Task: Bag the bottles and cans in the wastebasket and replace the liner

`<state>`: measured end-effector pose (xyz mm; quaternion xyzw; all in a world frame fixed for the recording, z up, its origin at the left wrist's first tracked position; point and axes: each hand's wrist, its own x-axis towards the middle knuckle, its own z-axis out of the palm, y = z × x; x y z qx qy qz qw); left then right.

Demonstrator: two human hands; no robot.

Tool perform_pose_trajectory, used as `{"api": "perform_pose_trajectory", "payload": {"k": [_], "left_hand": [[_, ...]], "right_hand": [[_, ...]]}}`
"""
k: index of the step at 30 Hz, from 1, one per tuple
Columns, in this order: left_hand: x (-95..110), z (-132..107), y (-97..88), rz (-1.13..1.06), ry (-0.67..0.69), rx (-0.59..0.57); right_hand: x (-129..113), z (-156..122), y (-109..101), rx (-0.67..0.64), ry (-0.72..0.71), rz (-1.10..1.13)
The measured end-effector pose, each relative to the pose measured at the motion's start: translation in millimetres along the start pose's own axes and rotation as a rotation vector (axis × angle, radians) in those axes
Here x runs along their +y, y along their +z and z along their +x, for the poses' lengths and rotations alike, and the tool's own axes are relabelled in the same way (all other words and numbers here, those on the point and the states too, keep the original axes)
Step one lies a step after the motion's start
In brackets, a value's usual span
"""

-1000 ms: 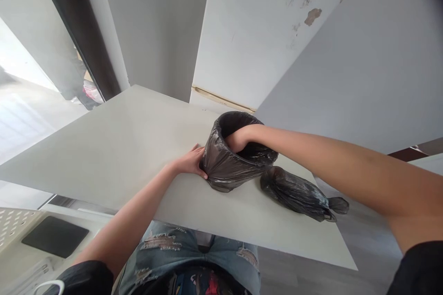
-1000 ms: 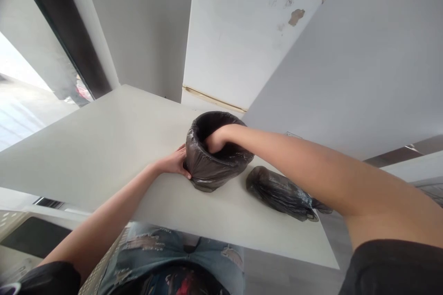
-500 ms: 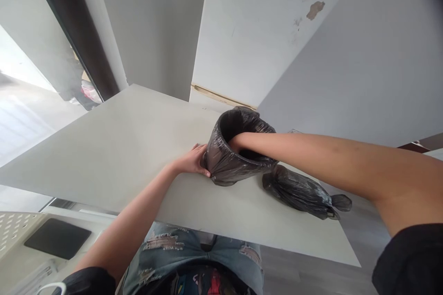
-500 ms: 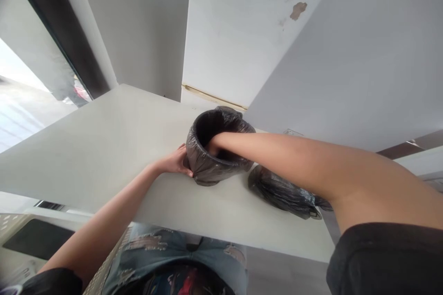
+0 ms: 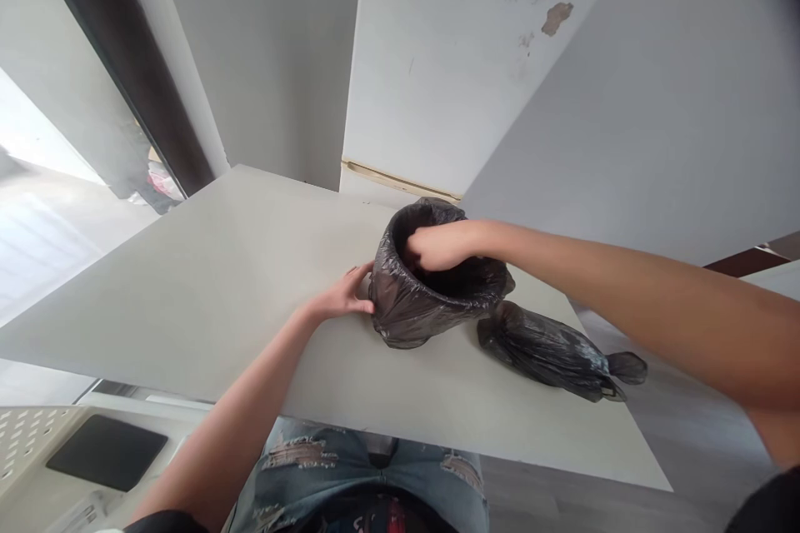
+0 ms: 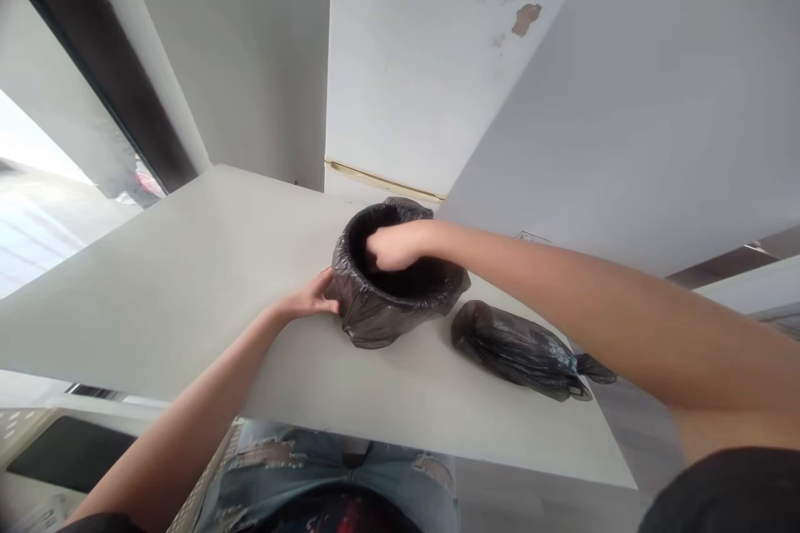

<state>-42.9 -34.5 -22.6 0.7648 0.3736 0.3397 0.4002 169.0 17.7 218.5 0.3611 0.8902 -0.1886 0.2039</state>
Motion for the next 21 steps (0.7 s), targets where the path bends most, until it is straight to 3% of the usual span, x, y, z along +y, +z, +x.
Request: {"api": "perform_pose_trajectory", "payload": {"k": [2, 5, 7, 10, 15, 21], "left_hand": [[0, -1, -0.7, -0.073, -0.048, 0.077], [-2, 1, 0.2, -0.092, -0.112, 0.244], [-3, 5, 1.2, -0.047, -0.166, 0.36], [-5, 10, 2.1, 0.009, -0.217, 0.448], [-8, 11, 0.6, 0.04, -0.237, 0.458], [-7, 13, -1.5, 0.056, -0.247, 0.459]], "right_hand": [[6, -22, -14, 0.123, -0.01, 0.069], [25, -45, -25, 0.573, 0.064, 0.105], [40, -50, -25, 0.76, 0.002, 0.008], [59, -48, -18, 0.708, -0.154, -0.1], [71, -38, -9, 0.455, 0.05, -0.046], [82, -31, -16, 0.435, 0.066, -0.018]]}}
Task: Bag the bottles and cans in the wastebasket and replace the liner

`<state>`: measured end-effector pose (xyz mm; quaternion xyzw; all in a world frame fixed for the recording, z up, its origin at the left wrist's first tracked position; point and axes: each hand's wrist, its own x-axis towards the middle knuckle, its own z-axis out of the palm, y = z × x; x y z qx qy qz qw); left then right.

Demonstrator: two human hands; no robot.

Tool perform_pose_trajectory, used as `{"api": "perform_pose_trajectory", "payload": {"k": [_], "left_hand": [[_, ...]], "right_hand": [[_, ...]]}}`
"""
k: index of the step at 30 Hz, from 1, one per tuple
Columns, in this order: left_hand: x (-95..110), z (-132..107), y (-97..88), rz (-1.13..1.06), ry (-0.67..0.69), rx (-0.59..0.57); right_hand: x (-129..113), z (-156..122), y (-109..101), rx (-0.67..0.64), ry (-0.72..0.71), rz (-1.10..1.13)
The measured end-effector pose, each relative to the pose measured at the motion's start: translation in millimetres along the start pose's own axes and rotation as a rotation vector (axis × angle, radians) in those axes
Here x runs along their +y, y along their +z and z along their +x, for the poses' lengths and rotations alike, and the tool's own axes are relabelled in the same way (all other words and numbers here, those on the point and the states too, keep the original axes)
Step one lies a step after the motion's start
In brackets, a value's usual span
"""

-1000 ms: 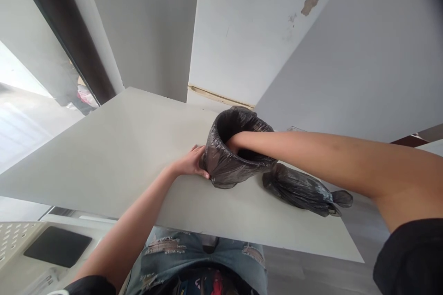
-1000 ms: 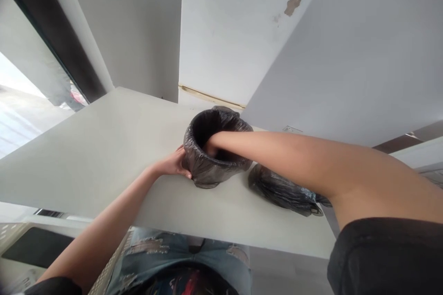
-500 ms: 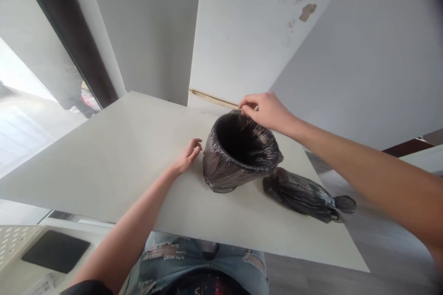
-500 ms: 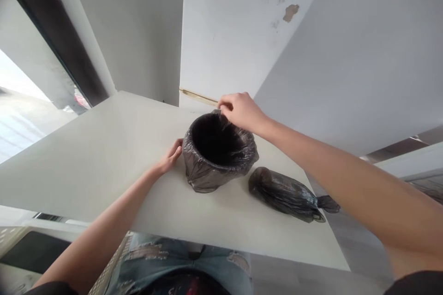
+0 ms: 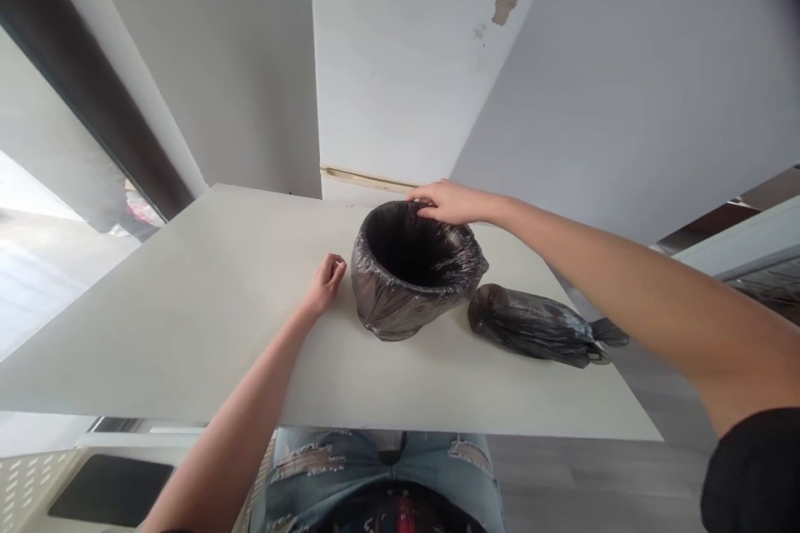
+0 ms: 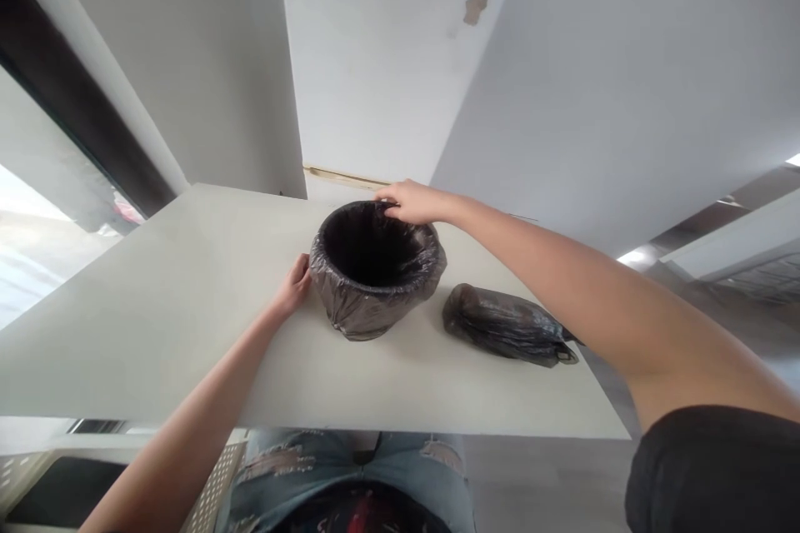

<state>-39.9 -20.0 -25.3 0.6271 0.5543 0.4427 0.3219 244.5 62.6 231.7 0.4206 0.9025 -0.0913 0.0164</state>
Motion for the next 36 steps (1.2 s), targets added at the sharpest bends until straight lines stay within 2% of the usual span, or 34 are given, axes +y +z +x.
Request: {"api": "perform_pose_trajectory", "payload": {"k": [7, 11, 14, 17, 21, 24, 28, 36], "left_hand": [[2, 2, -0.6, 0.003, -0.009, 0.017], [2, 2, -1.0, 0.033, -0.016, 0.008], [2, 2, -1.2, 0.041, -0.009, 0.003], [3, 2, -1.6, 0.046, -0.014, -0.012], [4, 1, -2.4, 0.074, -0.033, -0.03], [3, 2, -2.3, 0.091, -0.024, -0.031], [-1, 3, -1.5, 0.09, -0.012, -0.029], [-8, 6, -1.0, 0.096, 0.007, -0.039]], "right_hand": [[3, 0, 4, 0.044, 0.01, 0.099], [15, -8, -11, 0.137, 0.067, 0.125], [42, -20, -32, 0.282, 0.227, 0.154], [83, -38, -48, 0.405, 0.409, 0.241], [140, -70, -53, 0.483, 0.659, 0.208], [168, -99, -49, 0.464, 0.825, 0.128], [191, -133, -42, 0.425, 0.97, 0.039], [226, -173, -24, 0.36, 1.098, 0.071]]}}
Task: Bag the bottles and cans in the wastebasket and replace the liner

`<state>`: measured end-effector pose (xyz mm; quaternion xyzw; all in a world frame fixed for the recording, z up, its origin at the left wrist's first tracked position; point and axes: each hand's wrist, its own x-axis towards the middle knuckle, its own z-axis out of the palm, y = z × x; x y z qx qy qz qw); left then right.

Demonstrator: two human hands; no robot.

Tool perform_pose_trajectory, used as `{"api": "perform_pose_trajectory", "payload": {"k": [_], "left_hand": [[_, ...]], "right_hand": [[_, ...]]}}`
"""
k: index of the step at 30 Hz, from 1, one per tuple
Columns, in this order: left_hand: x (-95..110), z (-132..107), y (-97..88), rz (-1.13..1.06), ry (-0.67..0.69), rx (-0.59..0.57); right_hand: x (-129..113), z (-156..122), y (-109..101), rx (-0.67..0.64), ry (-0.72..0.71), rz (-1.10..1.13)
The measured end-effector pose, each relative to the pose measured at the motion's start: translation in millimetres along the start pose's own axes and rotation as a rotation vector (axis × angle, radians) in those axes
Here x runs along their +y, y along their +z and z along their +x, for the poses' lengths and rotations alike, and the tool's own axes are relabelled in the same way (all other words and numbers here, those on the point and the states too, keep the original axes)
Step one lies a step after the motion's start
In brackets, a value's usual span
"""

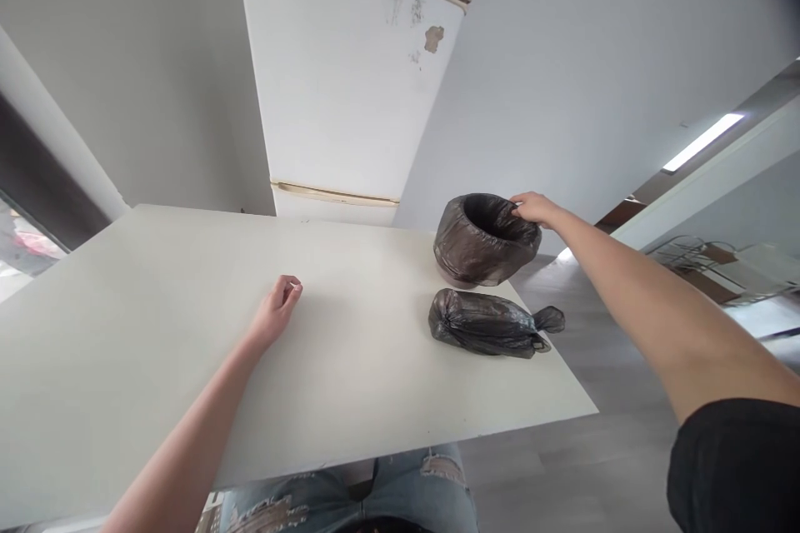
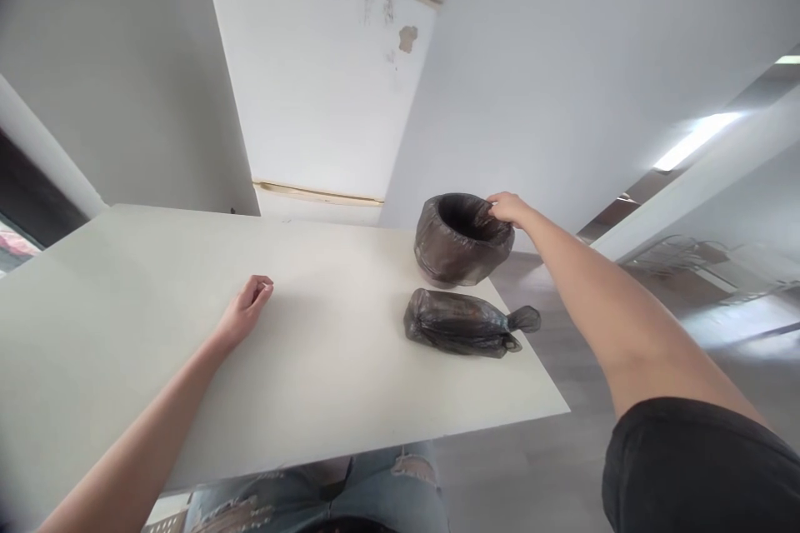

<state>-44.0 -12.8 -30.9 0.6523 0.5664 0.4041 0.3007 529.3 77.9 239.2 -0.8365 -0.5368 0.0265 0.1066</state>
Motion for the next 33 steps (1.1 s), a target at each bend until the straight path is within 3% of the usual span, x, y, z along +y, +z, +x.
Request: {"api": "perform_pose_trajectory", "payload": {"k": [9, 13, 14, 16, 19, 21, 23, 26, 27, 28, 30, 33], "left_hand": [[1, 0, -0.9, 0.031, 0.018, -0.019], [2, 1, 0.0, 0.054, 0.012, -0.042], [2, 1, 0.3, 0.057, 0.009, -0.043], [1, 1, 0.7, 0.056, 0.005, -0.038], [0, 2, 0.4, 0.054, 0.039, -0.044], [-1, 2, -0.4, 0.043, 0.105, -0.061], [0, 1, -1.5, -0.003, 0.183, -0.065], [5, -2, -3.0, -0.116, 0.212, -0.079], [6, -3, -3.4, -0.14, 0.188, -0.1], [8, -4, -3.6, -0.149, 0.158, -0.127], [10, -5, -3.9, -0.13, 0.106, -0.18], [10, -5, -3.7, -0.076, 0.075, -0.229]], "right_hand": [[22, -1, 11, -0.09, 0.065, 0.072], [24, -3, 8, -0.18, 0.076, 0.082], [24, -5, 5, -0.146, 0.069, 0.058], [19, -11, -2, 0.045, 0.027, -0.016], [-2, -42, -1, 0.491, -0.145, -0.045], [-27, -83, 20, 0.767, -0.417, 0.029], [-57, -138, 61, 0.853, -0.774, 0.085], [-103, -223, 144, 0.607, -1.339, 0.089], [-118, -244, 173, 0.498, -1.443, 0.095], [-132, -260, 199, 0.374, -1.431, 0.12], [-159, -274, 239, 0.087, -1.236, 0.231], [-190, -266, 272, -0.186, -0.899, 0.412]]}}
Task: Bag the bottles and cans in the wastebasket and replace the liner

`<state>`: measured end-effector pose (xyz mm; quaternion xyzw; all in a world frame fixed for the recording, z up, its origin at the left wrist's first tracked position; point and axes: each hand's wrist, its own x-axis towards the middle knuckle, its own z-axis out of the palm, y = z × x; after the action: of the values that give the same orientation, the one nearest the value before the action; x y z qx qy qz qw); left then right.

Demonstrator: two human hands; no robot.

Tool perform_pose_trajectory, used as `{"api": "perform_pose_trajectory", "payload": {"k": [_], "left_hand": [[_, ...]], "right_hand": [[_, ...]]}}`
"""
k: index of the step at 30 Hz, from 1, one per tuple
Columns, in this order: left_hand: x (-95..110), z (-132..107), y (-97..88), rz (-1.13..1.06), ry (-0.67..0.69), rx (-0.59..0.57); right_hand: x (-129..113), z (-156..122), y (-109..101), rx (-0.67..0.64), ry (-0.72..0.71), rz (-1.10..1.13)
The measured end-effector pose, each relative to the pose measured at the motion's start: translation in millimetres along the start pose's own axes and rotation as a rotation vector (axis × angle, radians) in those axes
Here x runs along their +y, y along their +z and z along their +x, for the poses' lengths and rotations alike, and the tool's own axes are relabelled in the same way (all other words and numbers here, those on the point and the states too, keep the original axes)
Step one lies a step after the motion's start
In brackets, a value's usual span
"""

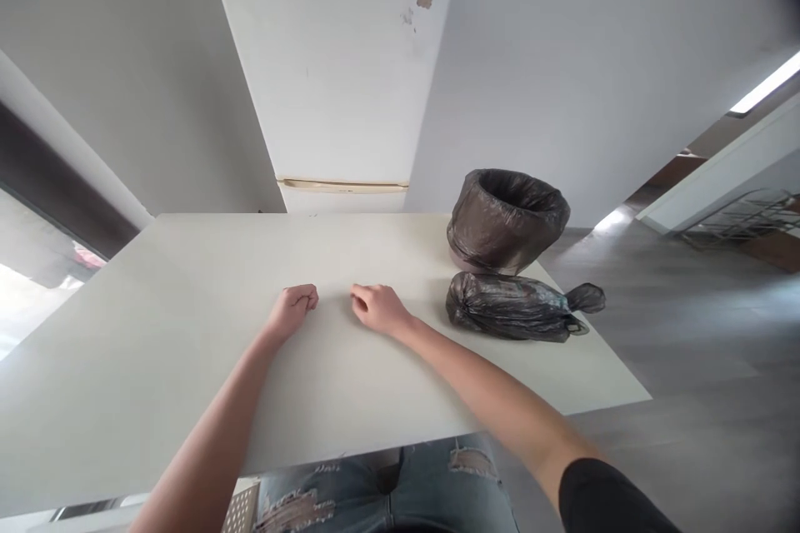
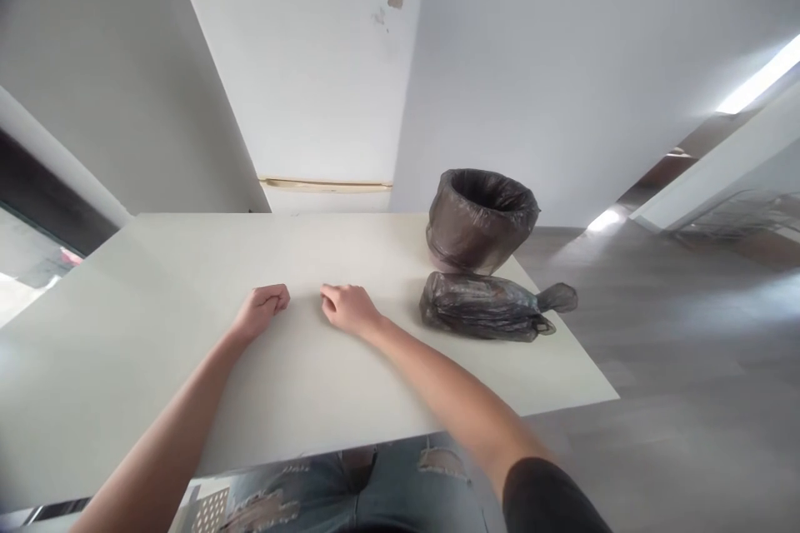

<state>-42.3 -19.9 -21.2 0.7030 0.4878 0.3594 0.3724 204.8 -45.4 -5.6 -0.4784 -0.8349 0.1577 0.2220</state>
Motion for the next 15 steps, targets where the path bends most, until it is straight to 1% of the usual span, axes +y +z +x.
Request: {"api": "perform_pose_trajectory", "payload": {"k": [1, 2, 5, 8, 11, 15], "left_hand": [[-1, 0, 0.0, 0.011, -0.011, -0.012], [-1, 1, 0.0, 0.019, -0.022, -0.022], [-3, 2, 0.0, 0.027, -0.04, -0.046], [-3, 1, -0.6, 0.016, -0.026, -0.082], [-1, 0, -2.3, -0.024, 0.003, -0.132], [-1, -2, -5.8, -0.082, 0.02, -0.195]], "right_hand": [[3, 9, 5, -0.004, 0.048, 0.042], [6, 15, 8, -0.007, 0.065, 0.068], [13, 26, 14, -0.038, 0.054, 0.153], [20, 27, 17, -0.06, 0.043, 0.265], [28, 27, 16, -0.076, 0.028, 0.423], [36, 28, 6, -0.107, -0.004, 0.68]]}}
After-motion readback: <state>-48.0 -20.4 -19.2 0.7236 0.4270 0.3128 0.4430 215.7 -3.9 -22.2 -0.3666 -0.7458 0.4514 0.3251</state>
